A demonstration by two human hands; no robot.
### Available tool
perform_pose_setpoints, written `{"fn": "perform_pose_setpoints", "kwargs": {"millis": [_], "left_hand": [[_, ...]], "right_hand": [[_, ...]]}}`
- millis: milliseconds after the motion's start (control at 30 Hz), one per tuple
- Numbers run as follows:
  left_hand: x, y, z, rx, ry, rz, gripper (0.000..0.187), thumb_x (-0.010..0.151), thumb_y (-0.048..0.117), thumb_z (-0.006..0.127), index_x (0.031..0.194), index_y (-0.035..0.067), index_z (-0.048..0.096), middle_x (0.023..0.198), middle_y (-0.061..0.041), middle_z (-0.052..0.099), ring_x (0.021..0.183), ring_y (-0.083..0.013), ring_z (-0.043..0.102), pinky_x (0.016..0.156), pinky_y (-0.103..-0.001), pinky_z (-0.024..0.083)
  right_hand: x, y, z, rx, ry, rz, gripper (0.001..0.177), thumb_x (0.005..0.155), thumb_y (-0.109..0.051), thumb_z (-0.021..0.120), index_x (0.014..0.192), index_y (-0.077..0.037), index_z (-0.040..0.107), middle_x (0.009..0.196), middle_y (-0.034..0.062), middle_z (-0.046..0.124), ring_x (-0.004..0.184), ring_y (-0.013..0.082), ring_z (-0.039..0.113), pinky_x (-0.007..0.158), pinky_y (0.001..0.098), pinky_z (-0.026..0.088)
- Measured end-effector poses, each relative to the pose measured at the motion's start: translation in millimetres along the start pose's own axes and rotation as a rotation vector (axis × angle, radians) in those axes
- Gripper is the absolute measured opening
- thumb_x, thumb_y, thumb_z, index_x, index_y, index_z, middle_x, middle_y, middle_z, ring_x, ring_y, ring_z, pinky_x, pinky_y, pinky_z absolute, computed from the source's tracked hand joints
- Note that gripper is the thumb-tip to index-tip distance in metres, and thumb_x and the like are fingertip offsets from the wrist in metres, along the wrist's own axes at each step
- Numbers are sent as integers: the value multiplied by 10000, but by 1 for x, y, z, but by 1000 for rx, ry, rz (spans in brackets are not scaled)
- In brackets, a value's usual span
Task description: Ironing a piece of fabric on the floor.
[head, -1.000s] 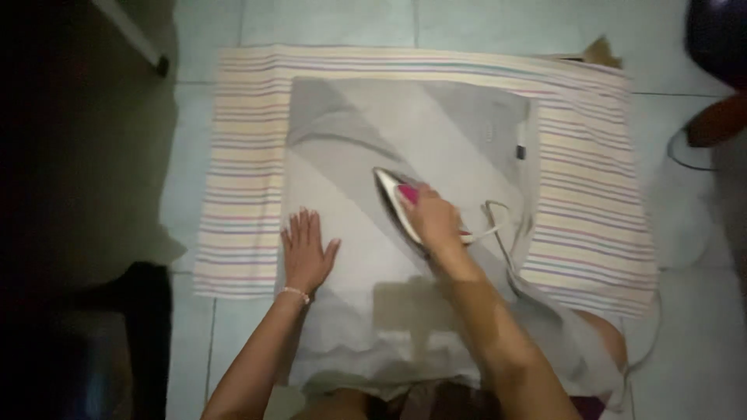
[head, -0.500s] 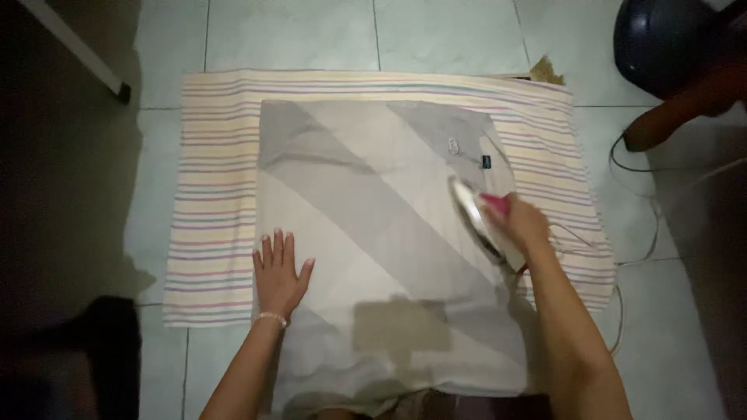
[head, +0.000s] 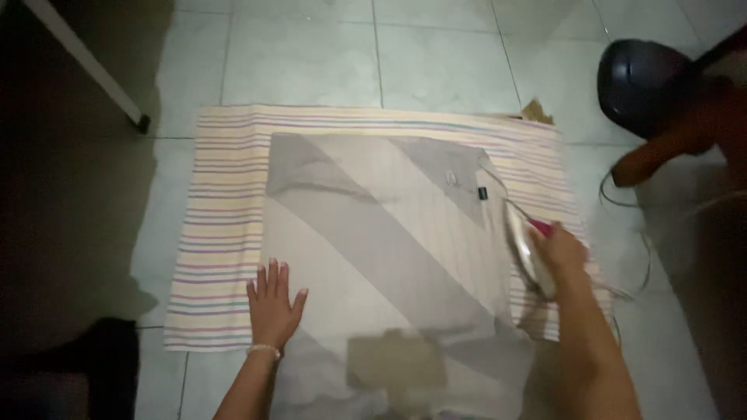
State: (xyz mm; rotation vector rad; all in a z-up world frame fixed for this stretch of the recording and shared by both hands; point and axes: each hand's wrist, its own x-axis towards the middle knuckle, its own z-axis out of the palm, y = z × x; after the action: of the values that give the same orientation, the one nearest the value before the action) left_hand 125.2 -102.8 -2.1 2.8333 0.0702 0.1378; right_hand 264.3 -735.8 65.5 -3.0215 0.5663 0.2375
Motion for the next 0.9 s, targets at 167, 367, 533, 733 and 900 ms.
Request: {"fn": "perform_pose_setpoints", "kwargs": {"millis": [167,367,533,733,900], "left_hand": [[-3,-1,-1,-19,17,5,751,961,559,478,1542,90,394,1657,-144,284,1527,-383,228,1210,-609,167],[2,-3,5,39,-40,-16,730,959,533,494,1515,67,420,1619,-191,322,1491,-402,238,1168,-646,106],[34,46,-29,98,-205,-151,660,958,553,483,1483,153,470,1638,-108,341,1519,-353,253,1216,-687,55],[53,48,30,8,14,86,743,957,566,480,1519,83,423,1638,-196,299,1512,-438,205,1184,-668,86],[49,44,29,-35,-22,91,768,973,577,454,1567,97,366,1669,-180,244,1531,-432,160,1195,-650,102]], "right_hand": [[5,71,-37,-304,47,-42,650,1018,-629,478,1293,-59,622,1163,226,731,988,424,737,823,558,572],[-1,36,-110,-289,84,-56,583,1032,-603,541,1276,-83,644,1174,221,723,985,416,732,831,556,566],[-30,-65,-86,-125,-55,-285,458,964,-448,613,1309,-148,590,1169,150,713,996,368,712,858,539,553],[-56,-168,-6,16,-142,-687,511,934,-572,599,1196,-135,630,1083,131,736,924,346,738,756,507,581],[-24,-179,-19,90,-206,-538,528,927,-598,556,1182,-142,633,1065,127,736,828,335,751,700,494,591]]}}
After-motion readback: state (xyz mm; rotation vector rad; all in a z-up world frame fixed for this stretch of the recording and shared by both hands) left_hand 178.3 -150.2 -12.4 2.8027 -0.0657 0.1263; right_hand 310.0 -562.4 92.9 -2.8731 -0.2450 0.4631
